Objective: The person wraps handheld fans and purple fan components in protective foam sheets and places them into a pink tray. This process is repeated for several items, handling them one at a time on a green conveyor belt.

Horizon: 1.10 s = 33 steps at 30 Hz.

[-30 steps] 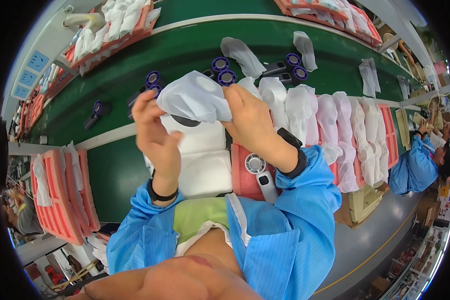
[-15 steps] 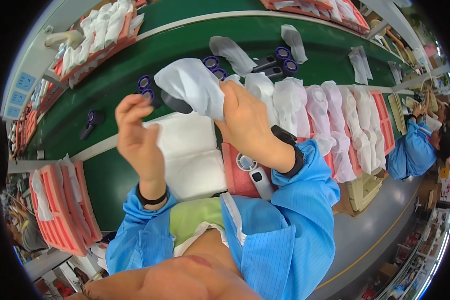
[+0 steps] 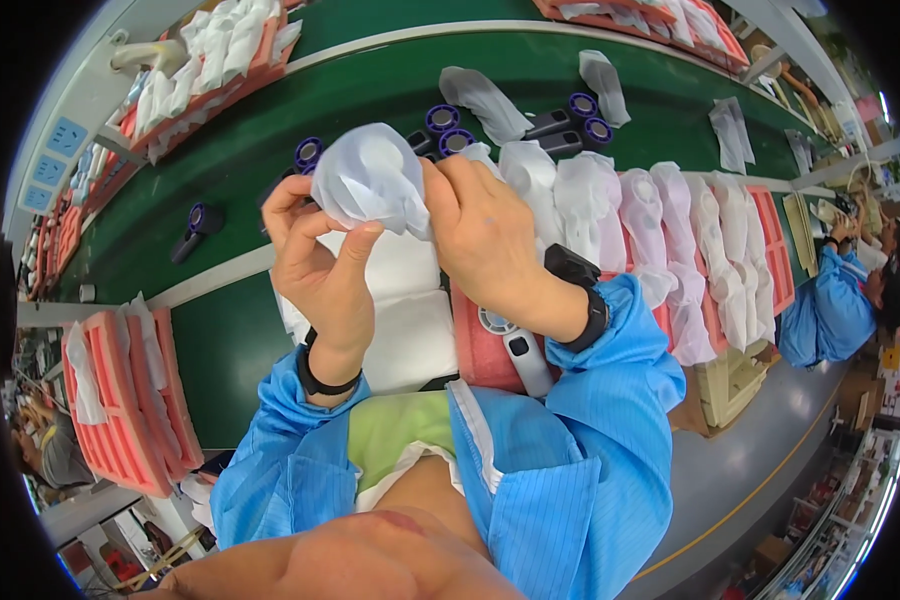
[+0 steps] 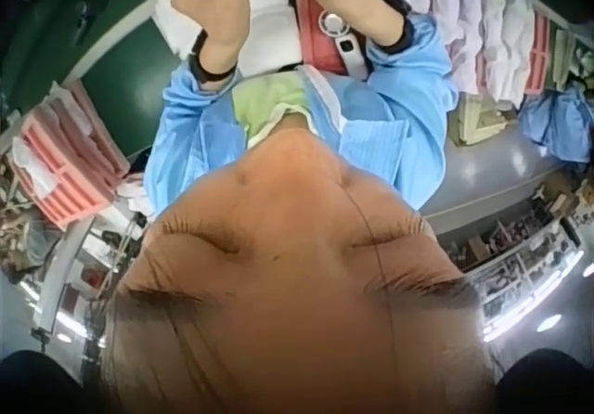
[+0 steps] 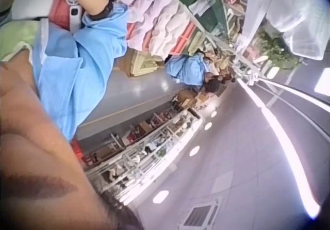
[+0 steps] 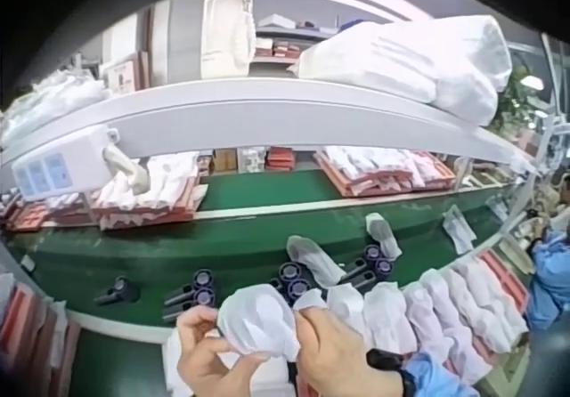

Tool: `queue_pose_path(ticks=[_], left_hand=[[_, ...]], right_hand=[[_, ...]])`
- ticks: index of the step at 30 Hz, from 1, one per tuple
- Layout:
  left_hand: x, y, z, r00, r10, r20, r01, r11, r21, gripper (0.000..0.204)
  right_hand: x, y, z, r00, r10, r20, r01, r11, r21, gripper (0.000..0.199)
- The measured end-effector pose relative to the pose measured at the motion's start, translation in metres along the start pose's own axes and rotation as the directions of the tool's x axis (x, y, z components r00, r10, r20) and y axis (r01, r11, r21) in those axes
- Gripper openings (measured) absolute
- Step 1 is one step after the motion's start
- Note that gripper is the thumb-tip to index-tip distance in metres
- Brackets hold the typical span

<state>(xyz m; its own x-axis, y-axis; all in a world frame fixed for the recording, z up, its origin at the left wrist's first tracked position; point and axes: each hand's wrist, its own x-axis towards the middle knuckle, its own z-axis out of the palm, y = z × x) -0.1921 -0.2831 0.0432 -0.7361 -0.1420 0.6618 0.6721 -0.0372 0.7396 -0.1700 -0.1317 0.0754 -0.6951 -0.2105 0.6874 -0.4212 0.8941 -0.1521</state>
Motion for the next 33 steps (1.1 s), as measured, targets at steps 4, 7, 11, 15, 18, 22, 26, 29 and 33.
queue_pose_path(ticks=[4, 7, 11, 15, 18, 22, 26, 29, 33], left_hand=[[0.006, 0.006, -0.006, 0.985, 0.163, 0.051, -0.170, 0.952, 0.254, 0.022], [0.023, -0.002, -0.012, 0.995, -0.098, -0.030, 0.097, 0.995, -0.019, 0.019], [0.030, -0.049, -0.028, 0.958, -0.286, -0.005, 0.284, 0.952, -0.113, 0.016], [-0.008, -0.085, -0.020, 0.900, -0.309, 0.309, 0.207, 0.924, 0.322, 0.018], [-0.036, -0.093, -0.011, 0.785, -0.428, 0.448, 0.157, 0.837, 0.525, 0.019], [-0.052, -0.106, -0.005, 0.715, -0.418, 0.560, 0.006, 0.805, 0.593, 0.023], [-0.054, -0.108, -0.003, 0.711, -0.441, 0.548, 0.006, 0.783, 0.622, 0.018], [-0.059, -0.112, -0.008, 0.741, -0.429, 0.516, -0.003, 0.767, 0.642, 0.015], [-0.059, -0.115, -0.010, 0.732, -0.486, 0.478, 0.075, 0.755, 0.651, 0.013]], right_hand=[[0.008, -0.005, -0.013, 0.993, 0.105, 0.060, -0.109, 0.992, 0.068, 0.042], [0.006, 0.010, -0.023, 0.945, 0.140, 0.295, -0.222, 0.938, 0.266, 0.043], [0.014, 0.059, -0.018, 0.767, -0.067, 0.638, -0.404, 0.721, 0.562, 0.044], [0.061, 0.168, 0.045, 0.837, 0.241, 0.492, -0.411, 0.870, 0.273, 0.049], [0.083, 0.257, 0.102, 0.831, 0.500, 0.243, -0.484, 0.866, -0.127, 0.047], [0.061, 0.319, 0.153, 0.645, 0.568, 0.510, -0.426, 0.822, -0.378, 0.054], [0.073, 0.336, 0.134, 0.460, 0.554, 0.694, -0.504, 0.806, -0.310, 0.063], [0.085, 0.341, 0.087, 0.422, 0.447, 0.789, -0.317, 0.888, -0.333, 0.077], [0.036, 0.378, 0.058, 0.344, 0.605, 0.718, -0.264, 0.796, -0.544, 0.071]])
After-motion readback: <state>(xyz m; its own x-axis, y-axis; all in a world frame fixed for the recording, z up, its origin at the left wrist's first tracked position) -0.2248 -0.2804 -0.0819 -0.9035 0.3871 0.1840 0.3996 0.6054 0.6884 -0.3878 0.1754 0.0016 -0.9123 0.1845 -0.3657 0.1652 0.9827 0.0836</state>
